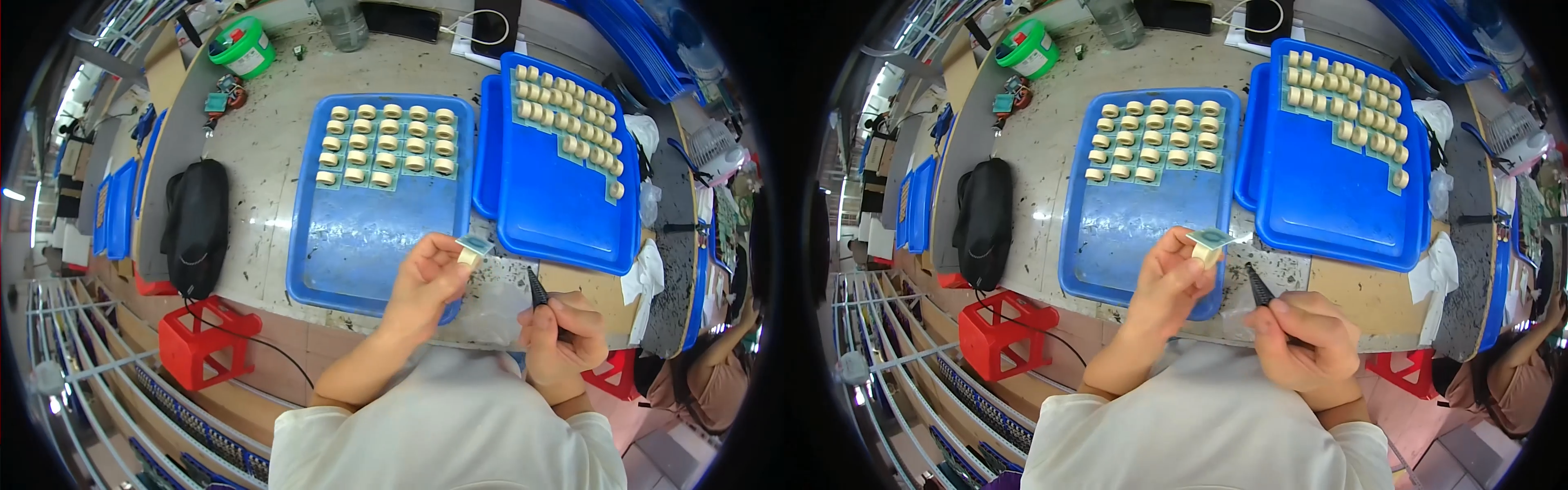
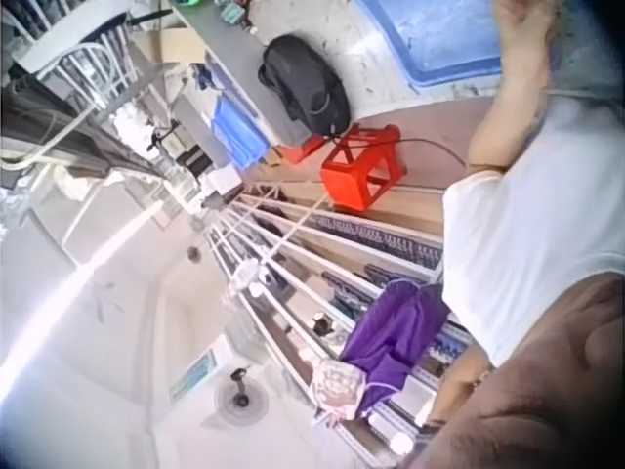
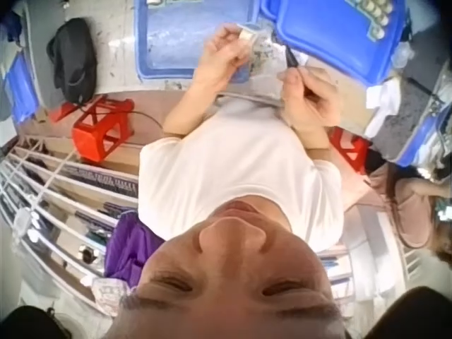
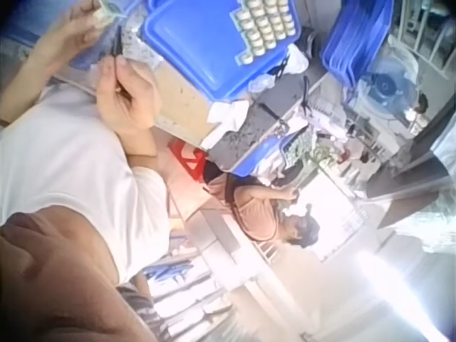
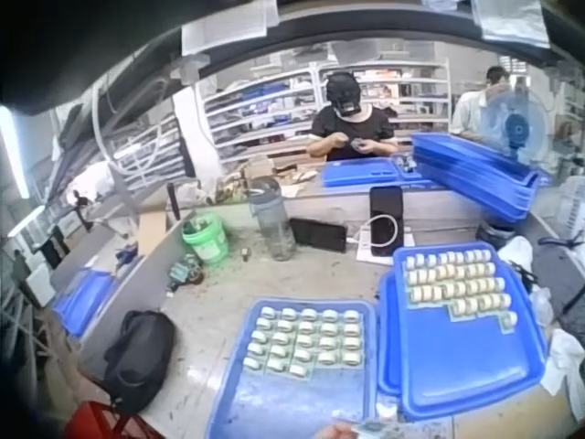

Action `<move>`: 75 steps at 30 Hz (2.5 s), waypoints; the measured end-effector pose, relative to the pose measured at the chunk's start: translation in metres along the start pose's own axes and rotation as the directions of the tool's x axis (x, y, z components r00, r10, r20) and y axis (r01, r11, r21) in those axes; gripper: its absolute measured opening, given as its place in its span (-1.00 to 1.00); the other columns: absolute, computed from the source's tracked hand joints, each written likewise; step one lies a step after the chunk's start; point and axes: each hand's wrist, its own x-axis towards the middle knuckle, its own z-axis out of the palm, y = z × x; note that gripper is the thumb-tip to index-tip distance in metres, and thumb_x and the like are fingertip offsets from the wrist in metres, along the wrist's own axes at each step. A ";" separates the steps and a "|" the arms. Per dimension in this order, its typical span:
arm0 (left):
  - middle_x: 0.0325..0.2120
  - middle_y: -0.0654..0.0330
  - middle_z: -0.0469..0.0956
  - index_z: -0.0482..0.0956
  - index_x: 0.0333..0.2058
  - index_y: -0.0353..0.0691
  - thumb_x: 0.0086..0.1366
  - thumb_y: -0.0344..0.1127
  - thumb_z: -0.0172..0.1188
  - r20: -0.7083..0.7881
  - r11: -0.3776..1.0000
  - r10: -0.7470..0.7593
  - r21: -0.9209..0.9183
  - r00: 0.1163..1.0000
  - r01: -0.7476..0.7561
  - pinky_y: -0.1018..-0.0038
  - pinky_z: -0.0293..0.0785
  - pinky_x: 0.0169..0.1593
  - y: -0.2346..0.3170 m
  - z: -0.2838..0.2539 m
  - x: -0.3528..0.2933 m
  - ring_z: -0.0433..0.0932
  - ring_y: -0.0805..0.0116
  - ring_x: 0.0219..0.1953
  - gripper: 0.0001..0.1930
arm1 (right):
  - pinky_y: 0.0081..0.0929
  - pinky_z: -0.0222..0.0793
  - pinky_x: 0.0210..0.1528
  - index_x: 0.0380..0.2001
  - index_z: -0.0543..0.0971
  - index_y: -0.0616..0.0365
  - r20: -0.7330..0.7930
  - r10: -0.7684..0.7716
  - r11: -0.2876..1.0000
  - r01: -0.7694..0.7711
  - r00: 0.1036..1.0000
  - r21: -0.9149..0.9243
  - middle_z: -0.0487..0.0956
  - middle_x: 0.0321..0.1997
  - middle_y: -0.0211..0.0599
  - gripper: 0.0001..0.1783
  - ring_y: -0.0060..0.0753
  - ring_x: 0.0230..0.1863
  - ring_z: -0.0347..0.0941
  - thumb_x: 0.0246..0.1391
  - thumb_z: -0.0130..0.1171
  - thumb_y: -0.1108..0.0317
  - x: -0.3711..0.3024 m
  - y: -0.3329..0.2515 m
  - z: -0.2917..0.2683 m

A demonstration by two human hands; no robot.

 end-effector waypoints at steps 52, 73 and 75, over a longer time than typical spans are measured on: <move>-0.59 0.14 0.42 0.50 -0.72 -0.21 -0.27 -0.08 0.29 0.265 -0.698 0.431 0.704 0.862 0.133 0.30 0.28 -0.40 0.054 -0.022 0.120 0.44 0.21 -0.51 -0.70 | -0.65 0.34 -0.60 -0.37 0.35 0.31 -0.148 0.100 0.993 -0.089 0.984 0.077 0.45 -0.62 -0.15 -0.75 -0.50 -0.61 0.41 -0.22 0.08 0.68 -0.002 0.032 -0.049; -0.61 0.18 0.41 0.48 -0.71 -0.21 -0.25 -0.12 0.29 0.267 -0.751 0.387 0.647 0.882 0.134 0.36 0.28 -0.39 0.052 -0.018 0.094 0.43 0.25 -0.49 -0.72 | -0.63 0.34 -0.60 -0.34 0.35 0.30 -0.170 0.086 0.992 -0.070 0.982 0.101 0.45 -0.60 -0.14 -0.74 -0.48 -0.63 0.41 -0.20 0.04 0.70 -0.002 0.035 -0.048; -0.61 0.19 0.41 0.46 -0.67 -0.22 -0.24 -0.10 0.28 0.292 -0.747 0.404 0.652 0.867 0.129 0.37 0.26 -0.40 0.054 -0.010 0.093 0.42 0.24 -0.49 -0.69 | -0.66 0.30 -0.65 -0.32 0.35 0.29 -0.152 0.190 0.961 -0.152 0.970 0.231 0.46 -0.56 -0.09 -0.75 -0.52 -0.69 0.37 -0.16 0.01 0.68 -0.002 0.035 -0.055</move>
